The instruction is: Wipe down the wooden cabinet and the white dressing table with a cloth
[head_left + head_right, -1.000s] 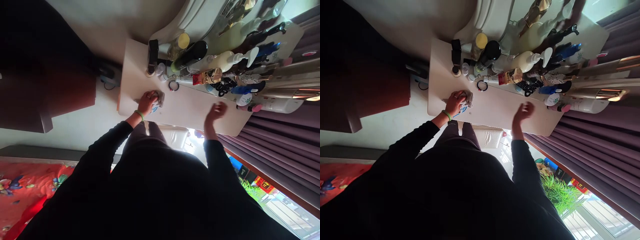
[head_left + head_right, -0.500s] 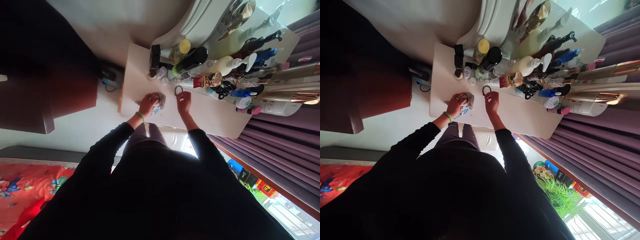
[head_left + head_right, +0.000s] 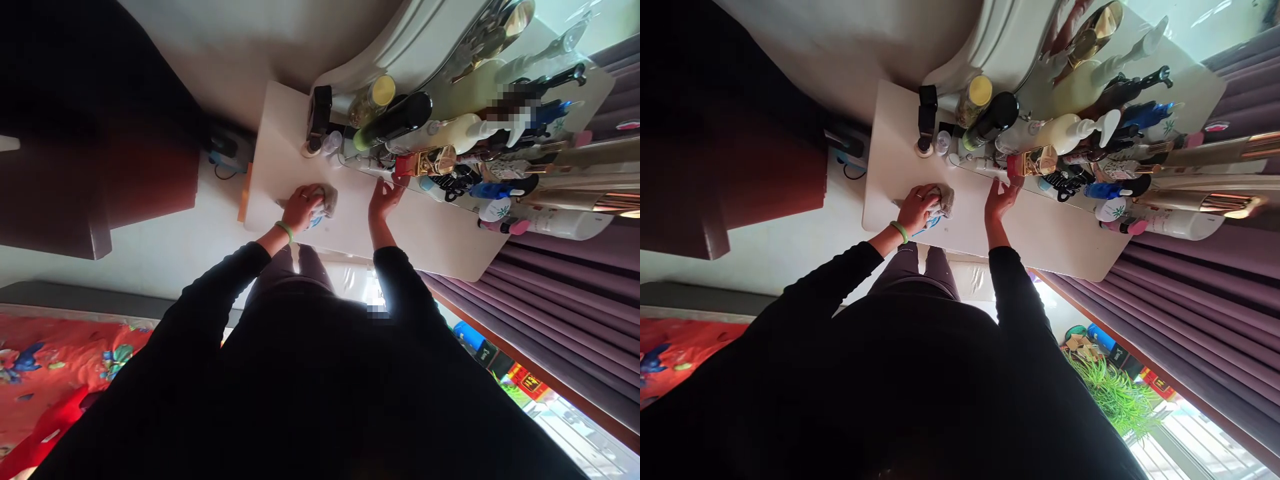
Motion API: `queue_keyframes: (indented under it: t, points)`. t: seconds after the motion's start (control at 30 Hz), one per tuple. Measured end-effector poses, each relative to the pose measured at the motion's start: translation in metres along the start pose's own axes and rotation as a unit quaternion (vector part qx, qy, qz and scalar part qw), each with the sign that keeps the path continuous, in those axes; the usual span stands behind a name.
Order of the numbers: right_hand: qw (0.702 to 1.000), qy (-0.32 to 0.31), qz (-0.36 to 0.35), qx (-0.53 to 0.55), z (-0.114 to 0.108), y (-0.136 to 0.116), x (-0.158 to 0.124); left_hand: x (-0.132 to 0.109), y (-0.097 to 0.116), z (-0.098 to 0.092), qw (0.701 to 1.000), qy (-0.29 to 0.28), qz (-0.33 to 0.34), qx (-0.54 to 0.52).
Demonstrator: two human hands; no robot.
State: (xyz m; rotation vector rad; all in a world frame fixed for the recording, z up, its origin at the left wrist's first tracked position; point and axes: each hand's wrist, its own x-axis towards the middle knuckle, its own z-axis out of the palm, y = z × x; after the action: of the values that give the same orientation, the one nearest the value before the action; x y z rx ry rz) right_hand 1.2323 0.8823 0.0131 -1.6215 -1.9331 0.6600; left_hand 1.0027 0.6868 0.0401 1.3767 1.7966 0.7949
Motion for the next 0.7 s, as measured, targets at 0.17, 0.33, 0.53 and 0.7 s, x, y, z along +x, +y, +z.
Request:
queue_keyframes:
  t: [0.17, 0.33, 0.53, 0.7]
  points:
    - [0.978, -0.144, 0.110, 0.101, -0.018, -0.060, -0.100, -0.009, 0.030, 0.016, 0.995, 0.065, -0.036, -0.060]
    - [0.957, -0.177, 0.163, 0.160, -0.032, -0.080, -0.135, -0.022, 0.078, 0.035, 0.986, -0.007, 0.034, -0.163]
    - [0.986, 0.024, 0.163, -0.025, -0.070, -0.020, -0.045, 0.006, 0.032, 0.010, 0.998, -0.005, 0.017, -0.067]
    - [0.980, 0.015, 0.190, -0.058, -0.041, -0.012, -0.031, 0.041, -0.017, -0.008, 0.999, -0.004, -0.018, -0.039]
